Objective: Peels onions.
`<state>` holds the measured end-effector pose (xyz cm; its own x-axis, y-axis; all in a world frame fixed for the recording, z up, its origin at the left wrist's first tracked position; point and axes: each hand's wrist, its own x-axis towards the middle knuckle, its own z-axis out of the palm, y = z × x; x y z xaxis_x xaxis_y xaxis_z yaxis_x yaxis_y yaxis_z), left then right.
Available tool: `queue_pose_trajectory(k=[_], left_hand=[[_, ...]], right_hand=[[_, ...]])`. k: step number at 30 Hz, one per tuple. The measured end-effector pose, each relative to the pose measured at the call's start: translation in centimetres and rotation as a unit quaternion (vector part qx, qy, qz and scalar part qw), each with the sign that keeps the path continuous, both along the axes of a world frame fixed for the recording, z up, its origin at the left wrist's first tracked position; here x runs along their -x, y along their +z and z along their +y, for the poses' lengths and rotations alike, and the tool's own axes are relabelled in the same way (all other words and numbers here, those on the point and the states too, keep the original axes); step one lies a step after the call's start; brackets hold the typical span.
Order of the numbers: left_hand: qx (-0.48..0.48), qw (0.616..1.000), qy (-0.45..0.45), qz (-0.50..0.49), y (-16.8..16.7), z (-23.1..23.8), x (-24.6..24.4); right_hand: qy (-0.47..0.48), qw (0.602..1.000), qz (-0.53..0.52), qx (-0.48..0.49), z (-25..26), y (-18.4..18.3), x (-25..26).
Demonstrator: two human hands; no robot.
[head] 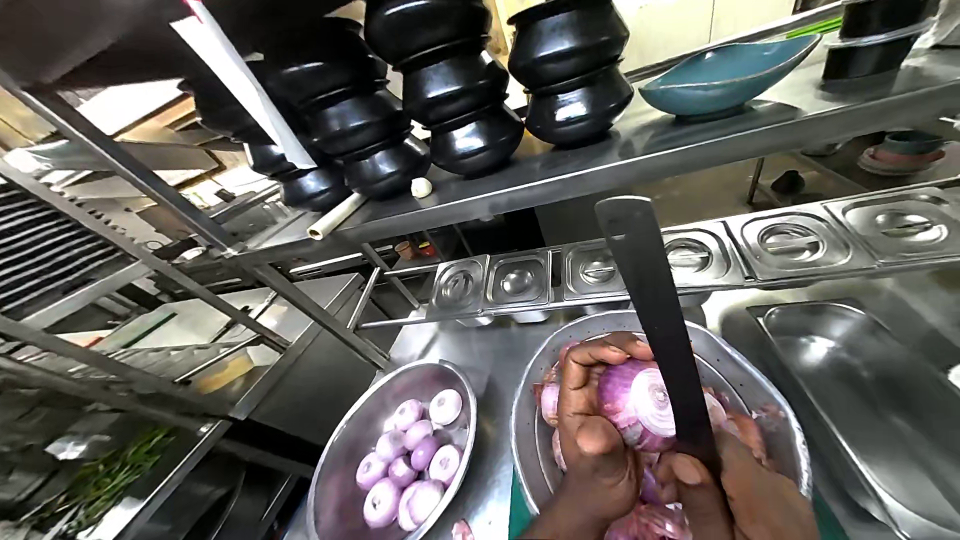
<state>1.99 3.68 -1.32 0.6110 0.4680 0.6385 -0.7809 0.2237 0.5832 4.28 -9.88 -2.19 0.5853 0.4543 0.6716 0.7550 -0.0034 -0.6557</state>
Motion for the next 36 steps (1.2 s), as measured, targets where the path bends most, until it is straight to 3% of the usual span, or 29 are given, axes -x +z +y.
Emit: queue_pose_trajectory(k=[27,36], left_hand=[[-0.083,0.996,0.010,-0.030,1.5,0.8,0.9],[-0.074,0.997,-0.028,-0.016,1.4,0.8,1.1]], right_hand=[[0.038,0.999,0.026,0.007,-0.9,1.3,0.2],[0.046,0.999,0.018,0.005,-1.0,1.4,0.2]])
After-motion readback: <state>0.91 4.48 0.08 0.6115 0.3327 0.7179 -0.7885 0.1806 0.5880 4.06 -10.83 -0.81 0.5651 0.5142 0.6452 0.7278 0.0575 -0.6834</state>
